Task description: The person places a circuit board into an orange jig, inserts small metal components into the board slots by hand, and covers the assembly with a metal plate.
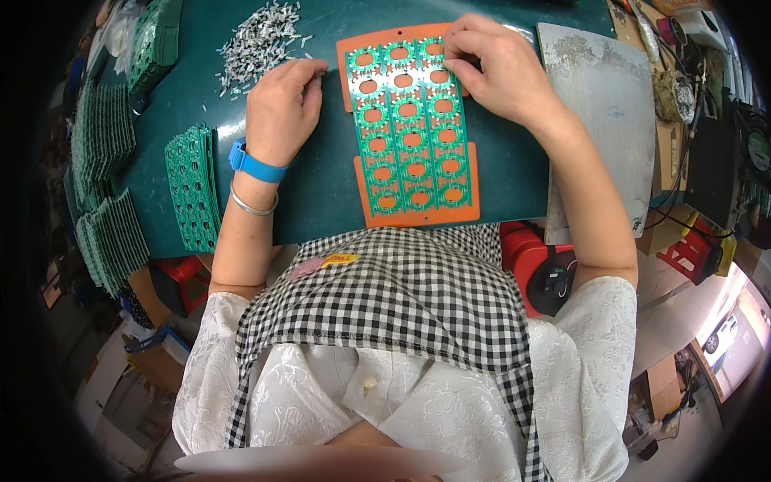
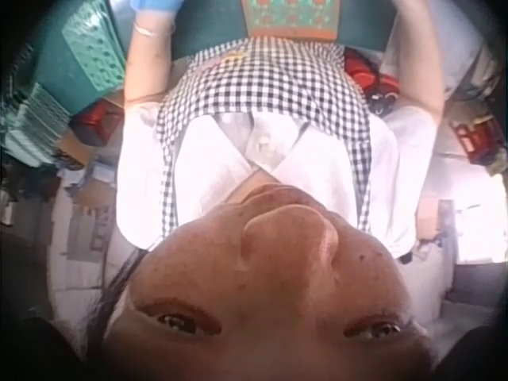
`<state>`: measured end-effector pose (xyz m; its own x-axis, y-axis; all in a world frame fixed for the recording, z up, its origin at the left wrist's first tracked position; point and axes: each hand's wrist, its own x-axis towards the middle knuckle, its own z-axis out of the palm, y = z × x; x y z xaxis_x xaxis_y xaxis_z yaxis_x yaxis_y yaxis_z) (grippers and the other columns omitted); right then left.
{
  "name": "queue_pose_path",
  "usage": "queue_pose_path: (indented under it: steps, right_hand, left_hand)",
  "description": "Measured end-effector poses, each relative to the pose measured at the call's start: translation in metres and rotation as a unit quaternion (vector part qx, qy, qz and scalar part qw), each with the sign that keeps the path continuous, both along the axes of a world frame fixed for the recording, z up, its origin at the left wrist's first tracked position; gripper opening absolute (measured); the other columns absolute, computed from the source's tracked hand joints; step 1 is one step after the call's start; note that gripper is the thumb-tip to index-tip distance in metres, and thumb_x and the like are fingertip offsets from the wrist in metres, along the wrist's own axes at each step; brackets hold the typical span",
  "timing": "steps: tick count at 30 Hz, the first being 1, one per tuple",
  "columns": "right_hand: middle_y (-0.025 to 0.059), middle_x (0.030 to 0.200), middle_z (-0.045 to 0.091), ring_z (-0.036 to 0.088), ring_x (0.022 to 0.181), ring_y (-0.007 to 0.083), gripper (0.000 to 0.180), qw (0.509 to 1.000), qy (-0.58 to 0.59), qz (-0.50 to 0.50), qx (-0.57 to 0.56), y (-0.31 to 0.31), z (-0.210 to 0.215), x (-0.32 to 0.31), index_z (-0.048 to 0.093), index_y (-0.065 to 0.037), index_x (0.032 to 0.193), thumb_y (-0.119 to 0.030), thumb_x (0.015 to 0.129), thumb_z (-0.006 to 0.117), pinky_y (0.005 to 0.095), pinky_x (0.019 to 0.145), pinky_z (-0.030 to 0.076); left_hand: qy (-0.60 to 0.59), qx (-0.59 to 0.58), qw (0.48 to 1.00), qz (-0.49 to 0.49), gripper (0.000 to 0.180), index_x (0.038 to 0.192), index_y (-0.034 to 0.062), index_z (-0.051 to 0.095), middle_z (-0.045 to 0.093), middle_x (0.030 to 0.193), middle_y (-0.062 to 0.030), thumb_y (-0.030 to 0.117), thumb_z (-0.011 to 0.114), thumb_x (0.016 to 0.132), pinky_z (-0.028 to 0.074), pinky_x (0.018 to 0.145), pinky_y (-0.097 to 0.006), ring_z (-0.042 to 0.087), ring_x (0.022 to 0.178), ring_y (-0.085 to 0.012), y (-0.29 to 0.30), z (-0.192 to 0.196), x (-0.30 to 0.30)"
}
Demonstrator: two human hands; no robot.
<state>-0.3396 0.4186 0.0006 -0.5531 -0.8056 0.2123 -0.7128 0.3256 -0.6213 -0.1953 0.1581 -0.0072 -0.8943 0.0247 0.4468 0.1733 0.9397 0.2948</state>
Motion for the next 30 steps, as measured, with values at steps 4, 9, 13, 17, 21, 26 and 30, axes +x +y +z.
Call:
queue_pose_path:
  steps: [4, 9, 13, 17, 21, 26, 30]
  right_hand:
    - [0.0082, 0.094, 0.063, 0.065, 0.078, 0.0255, 0.010, 1.000, 0.011, 0.000, -0.025, 0.000, -0.001, 0.000, 0.061, 0.001, 0.084, -0.002, 0.081, 0.070, 0.0336, 0.070, 0.053]
    - [0.0085, 0.097, 0.064, 0.065, 0.085, 0.0213, 0.010, 1.000, -0.007, 0.005, -0.001, 0.002, -0.001, -0.002, 0.062, 0.003, 0.090, 0.002, 0.082, 0.068, 0.0298, 0.075, 0.054]
    - [0.0080, 0.097, 0.064, 0.065, 0.085, 0.0217, 0.010, 1.000, -0.011, 0.001, -0.002, 0.002, -0.002, 0.000, 0.062, 0.002, 0.090, 0.002, 0.082, 0.069, 0.0298, 0.075, 0.053]
    - [0.0067, 0.098, 0.064, 0.065, 0.087, 0.0236, 0.010, 0.998, 0.064, 0.023, 0.001, -0.005, 0.001, 0.001, 0.064, 0.000, 0.088, -0.002, 0.081, 0.071, 0.0327, 0.075, 0.053]
    - [0.0058, 0.097, 0.065, 0.065, 0.090, 0.0244, 0.010, 0.990, 0.132, 0.050, 0.028, -0.006, 0.001, 0.000, 0.066, -0.002, 0.087, -0.005, 0.080, 0.073, 0.0352, 0.076, 0.053]
    - [0.0070, 0.097, 0.065, 0.065, 0.086, 0.0239, 0.015, 0.993, 0.101, 0.037, -0.041, -0.012, 0.023, 0.018, 0.069, -0.004, 0.090, -0.004, 0.077, 0.075, 0.0330, 0.072, 0.053]
    - [0.0063, 0.092, 0.065, 0.066, 0.082, 0.0240, 0.019, 0.977, 0.119, 0.068, -0.166, -0.032, 0.039, 0.044, 0.069, -0.005, 0.090, -0.005, 0.073, 0.076, 0.0326, 0.066, 0.054]
  left_hand:
    - [-0.071, 0.013, 0.997, 0.037, 0.010, 0.092, 0.0068, 0.067, 0.067, 0.076, -0.0102, 0.004, 0.068, 0.083, 0.052, 0.061, -0.038, 0.065, 0.067, -0.0294, 0.001, 0.005, 0.003]
    - [-0.069, 0.017, 0.997, 0.042, 0.009, 0.091, 0.0065, 0.068, 0.069, 0.077, -0.0115, 0.007, 0.070, 0.083, 0.053, 0.061, -0.037, 0.067, 0.069, -0.0296, 0.001, 0.006, 0.004]
    - [-0.087, 0.002, 0.995, 0.041, 0.005, 0.086, 0.0055, 0.071, 0.069, 0.079, -0.0107, 0.008, 0.071, 0.082, 0.053, 0.064, -0.038, 0.067, 0.071, -0.0302, -0.001, 0.006, 0.006]
    - [-0.115, 0.008, 0.991, 0.062, 0.004, 0.079, 0.0047, 0.071, 0.065, 0.075, -0.0128, 0.008, 0.069, 0.080, 0.052, 0.067, -0.044, 0.066, 0.074, -0.0340, -0.001, 0.005, 0.007]
    - [-0.151, -0.004, 0.985, 0.088, 0.004, 0.078, 0.0050, 0.071, 0.067, 0.080, -0.0135, 0.008, 0.069, 0.079, 0.053, 0.068, -0.043, 0.066, 0.077, -0.0348, 0.000, 0.012, 0.008]
    - [-0.195, 0.577, 0.793, -0.023, 0.012, 0.096, -0.0005, 0.069, 0.074, 0.095, -0.0096, 0.010, 0.065, 0.093, 0.053, 0.066, -0.029, 0.070, 0.079, -0.0174, 0.017, 0.021, 0.010]
    - [-0.284, 0.716, 0.636, -0.035, 0.016, 0.105, -0.0009, 0.066, 0.072, 0.095, -0.0083, 0.012, 0.062, 0.097, 0.050, 0.070, -0.020, 0.066, 0.079, -0.0107, 0.033, 0.032, 0.010]
